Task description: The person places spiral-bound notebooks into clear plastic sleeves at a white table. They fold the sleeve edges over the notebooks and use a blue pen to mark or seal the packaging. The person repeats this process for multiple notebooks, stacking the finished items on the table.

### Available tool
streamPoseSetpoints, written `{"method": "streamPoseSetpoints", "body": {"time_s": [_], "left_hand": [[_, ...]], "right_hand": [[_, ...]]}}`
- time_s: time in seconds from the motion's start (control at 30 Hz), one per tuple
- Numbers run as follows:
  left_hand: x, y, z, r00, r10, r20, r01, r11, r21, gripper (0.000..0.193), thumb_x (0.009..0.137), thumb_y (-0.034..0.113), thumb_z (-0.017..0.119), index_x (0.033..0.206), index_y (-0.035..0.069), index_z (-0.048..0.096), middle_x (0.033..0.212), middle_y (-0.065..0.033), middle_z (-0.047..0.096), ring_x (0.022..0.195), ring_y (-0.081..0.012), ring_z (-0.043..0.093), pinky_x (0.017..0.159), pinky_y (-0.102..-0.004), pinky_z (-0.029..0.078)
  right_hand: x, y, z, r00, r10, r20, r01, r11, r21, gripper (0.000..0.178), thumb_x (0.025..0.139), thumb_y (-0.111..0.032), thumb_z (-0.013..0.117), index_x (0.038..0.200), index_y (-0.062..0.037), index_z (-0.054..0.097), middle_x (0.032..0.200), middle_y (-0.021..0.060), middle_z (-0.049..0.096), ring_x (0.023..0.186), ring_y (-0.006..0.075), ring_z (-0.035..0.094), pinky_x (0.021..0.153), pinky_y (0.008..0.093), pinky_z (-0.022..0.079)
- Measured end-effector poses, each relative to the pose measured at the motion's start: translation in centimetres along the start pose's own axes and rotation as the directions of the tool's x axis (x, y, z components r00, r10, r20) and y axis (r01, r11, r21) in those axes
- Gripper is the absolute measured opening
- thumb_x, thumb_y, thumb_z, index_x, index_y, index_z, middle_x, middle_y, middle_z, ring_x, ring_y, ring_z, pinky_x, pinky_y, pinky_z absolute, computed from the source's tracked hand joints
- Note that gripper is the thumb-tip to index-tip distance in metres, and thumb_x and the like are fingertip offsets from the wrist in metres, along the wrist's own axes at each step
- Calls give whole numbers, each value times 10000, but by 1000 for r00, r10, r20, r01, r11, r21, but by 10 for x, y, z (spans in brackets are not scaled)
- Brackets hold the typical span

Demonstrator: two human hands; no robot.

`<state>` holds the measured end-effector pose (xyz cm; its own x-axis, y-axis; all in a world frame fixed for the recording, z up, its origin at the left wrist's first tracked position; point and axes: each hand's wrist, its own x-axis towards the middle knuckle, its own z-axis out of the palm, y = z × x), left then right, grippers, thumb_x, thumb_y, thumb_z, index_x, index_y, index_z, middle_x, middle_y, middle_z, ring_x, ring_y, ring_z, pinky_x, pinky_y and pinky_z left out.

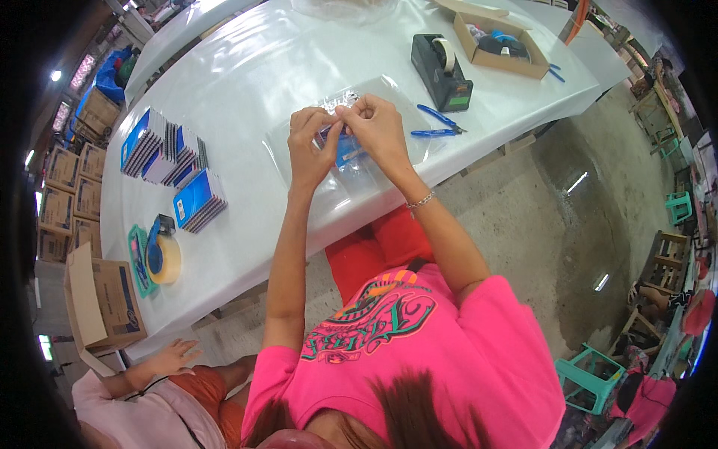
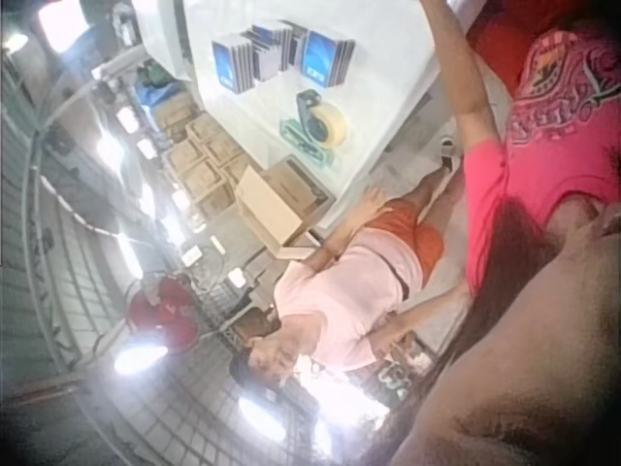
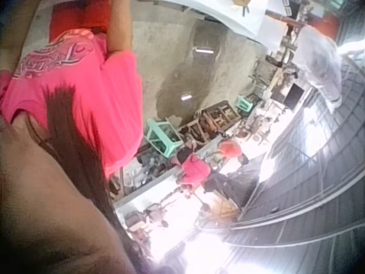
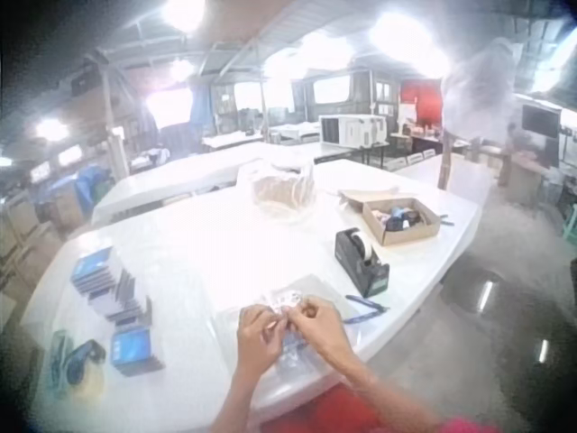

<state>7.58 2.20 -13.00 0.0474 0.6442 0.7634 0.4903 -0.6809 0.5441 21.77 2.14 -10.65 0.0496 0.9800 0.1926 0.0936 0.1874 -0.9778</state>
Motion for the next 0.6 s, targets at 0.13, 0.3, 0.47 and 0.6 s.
{"method": "streamPoseSetpoints", "body": {"time_s": [0.13,0.3,0.47,0.6], "left_hand": [[-3,-1,0,1000,-11,-27,11,1000,6,99,763,37,692,852,31,646,921,-109,605,936,-296,543,828,-392,447],[-4,-1,0,1000,-17,11,17,1000,24,207,798,57,671,1003,54,649,964,-138,586,967,-310,541,840,-405,448],[-7,6,-9,987,-6,158,-32,972,232,431,844,116,630,1272,142,589,1145,-134,548,1085,-294,514,945,-432,411],[-5,20,-23,976,31,217,-126,891,435,462,849,149,618,1308,183,577,1289,-123,505,1237,-304,454,1101,-513,264]], "right_hand": [[3,7,3,998,-51,-46,42,983,-180,267,835,-214,699,697,-13,589,587,35,590,530,63,514,480,236,393],[4,8,3,997,-59,-54,45,973,-227,284,826,-208,697,683,5,575,573,53,587,541,80,532,492,263,410],[2,8,0,998,-59,-22,54,983,-174,288,861,-195,682,685,-13,545,566,48,571,527,70,506,476,251,387],[-10,9,7,990,-104,-100,85,980,-181,305,893,-236,694,713,-53,528,593,-5,552,515,32,464,447,196,347]]}}
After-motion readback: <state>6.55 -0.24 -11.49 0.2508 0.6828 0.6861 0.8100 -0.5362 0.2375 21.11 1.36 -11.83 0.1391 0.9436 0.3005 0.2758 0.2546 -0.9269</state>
